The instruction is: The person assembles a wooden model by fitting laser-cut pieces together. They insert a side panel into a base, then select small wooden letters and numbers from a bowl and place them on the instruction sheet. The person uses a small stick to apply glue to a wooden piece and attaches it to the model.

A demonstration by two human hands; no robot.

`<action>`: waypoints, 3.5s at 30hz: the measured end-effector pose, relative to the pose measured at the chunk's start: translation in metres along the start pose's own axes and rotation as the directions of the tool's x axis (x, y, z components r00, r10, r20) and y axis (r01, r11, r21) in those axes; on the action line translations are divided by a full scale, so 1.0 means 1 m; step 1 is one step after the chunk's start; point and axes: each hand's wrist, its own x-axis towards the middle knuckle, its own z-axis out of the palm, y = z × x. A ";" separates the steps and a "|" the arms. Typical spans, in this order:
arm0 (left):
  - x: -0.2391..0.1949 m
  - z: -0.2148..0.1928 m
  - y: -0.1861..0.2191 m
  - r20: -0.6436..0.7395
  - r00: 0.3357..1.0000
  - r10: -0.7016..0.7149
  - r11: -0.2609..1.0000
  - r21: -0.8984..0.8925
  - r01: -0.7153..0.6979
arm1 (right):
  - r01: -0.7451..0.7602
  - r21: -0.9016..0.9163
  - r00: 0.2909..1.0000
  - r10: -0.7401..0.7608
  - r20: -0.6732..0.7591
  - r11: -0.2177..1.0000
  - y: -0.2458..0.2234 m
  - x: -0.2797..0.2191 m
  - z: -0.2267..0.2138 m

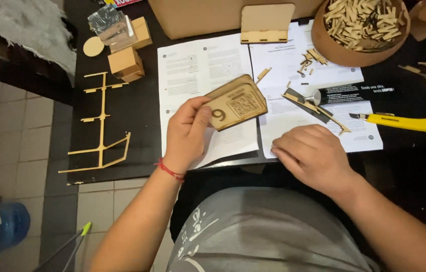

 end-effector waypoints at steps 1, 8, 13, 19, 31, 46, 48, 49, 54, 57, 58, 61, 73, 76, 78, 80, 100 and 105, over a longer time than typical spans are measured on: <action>0.000 0.002 0.004 0.056 0.998 0.024 0.998 0.055 -0.027 | 0.012 -0.025 0.998 -0.014 -0.058 1.000 0.000 -0.004 0.004; -0.001 0.007 0.009 0.176 0.984 0.027 0.975 0.214 -0.065 | 0.212 -0.108 0.976 -0.215 -0.024 0.971 -0.014 0.008 0.018; 0.002 -0.001 -0.001 0.032 0.999 -0.012 0.998 0.063 0.010 | 0.155 -0.036 0.986 -0.152 0.071 0.987 -0.015 0.006 0.010; 0.006 -0.007 0.017 0.010 1.000 -0.024 0.999 -0.038 0.024 | 0.125 0.037 0.988 -0.128 0.084 0.991 -0.010 0.009 0.006; -0.011 -0.006 0.095 0.320 0.944 -0.079 0.997 0.014 0.078 | 0.175 0.403 0.984 -0.174 -0.040 0.898 -0.021 0.066 -0.055; -0.022 -0.018 0.098 0.569 0.725 0.389 0.803 0.176 -0.569 | 0.253 0.498 0.966 -0.249 -0.075 0.829 -0.055 0.067 -0.064; -0.021 -0.014 0.095 0.640 0.650 0.409 0.737 0.188 -0.649 | 0.245 0.476 0.964 -0.262 -0.032 0.845 -0.059 0.069 -0.066; -0.021 -0.011 0.092 0.634 0.654 0.413 0.731 0.198 -0.653 | 0.256 0.475 0.961 -0.274 -0.032 0.842 -0.062 0.070 -0.067; -0.024 -0.005 0.093 0.596 0.710 0.375 0.751 0.255 -0.610 | 0.229 0.415 0.973 -0.220 -0.069 0.881 -0.069 0.065 -0.064; -0.027 -0.001 0.096 0.613 0.714 0.339 0.786 0.233 -0.572 | 0.078 0.485 0.995 -0.099 0.018 0.871 -0.069 0.061 -0.065; -0.029 0.000 0.095 0.601 0.711 0.366 0.774 0.228 -0.591 | 0.138 0.573 0.986 -0.167 -0.002 0.808 -0.067 0.060 -0.063; -0.031 0.001 0.092 0.586 0.706 0.397 0.760 0.222 -0.611 | 0.194 0.691 0.973 -0.228 -0.043 0.696 -0.068 0.059 -0.060; -0.039 -0.001 0.090 0.571 0.668 0.476 0.717 0.188 -0.671 | 0.340 0.571 0.938 -0.316 -0.144 0.747 -0.074 0.054 -0.058; -0.038 -0.001 0.094 0.562 0.664 0.493 0.717 0.171 -0.676 | 0.359 0.547 0.931 -0.330 -0.155 0.756 -0.072 0.053 -0.058; -0.039 -0.001 0.095 0.557 0.660 0.504 0.719 0.153 -0.678 | 0.369 0.535 0.927 -0.339 -0.159 0.760 -0.072 0.053 -0.059; -0.041 -0.001 0.095 0.536 0.656 0.532 0.699 0.160 -0.697 | 0.384 0.533 0.921 -0.358 -0.156 0.755 -0.073 0.053 -0.060; -0.044 -0.020 0.145 0.528 0.509 0.680 0.317 0.415 -0.853 | 0.241 0.399 0.969 -0.195 -0.153 0.885 -0.049 0.047 -0.082; -0.033 -0.015 0.139 0.550 0.565 0.615 0.570 0.185 -0.801 | 0.248 0.474 0.968 -0.195 -0.160 0.845 -0.049 0.049 -0.076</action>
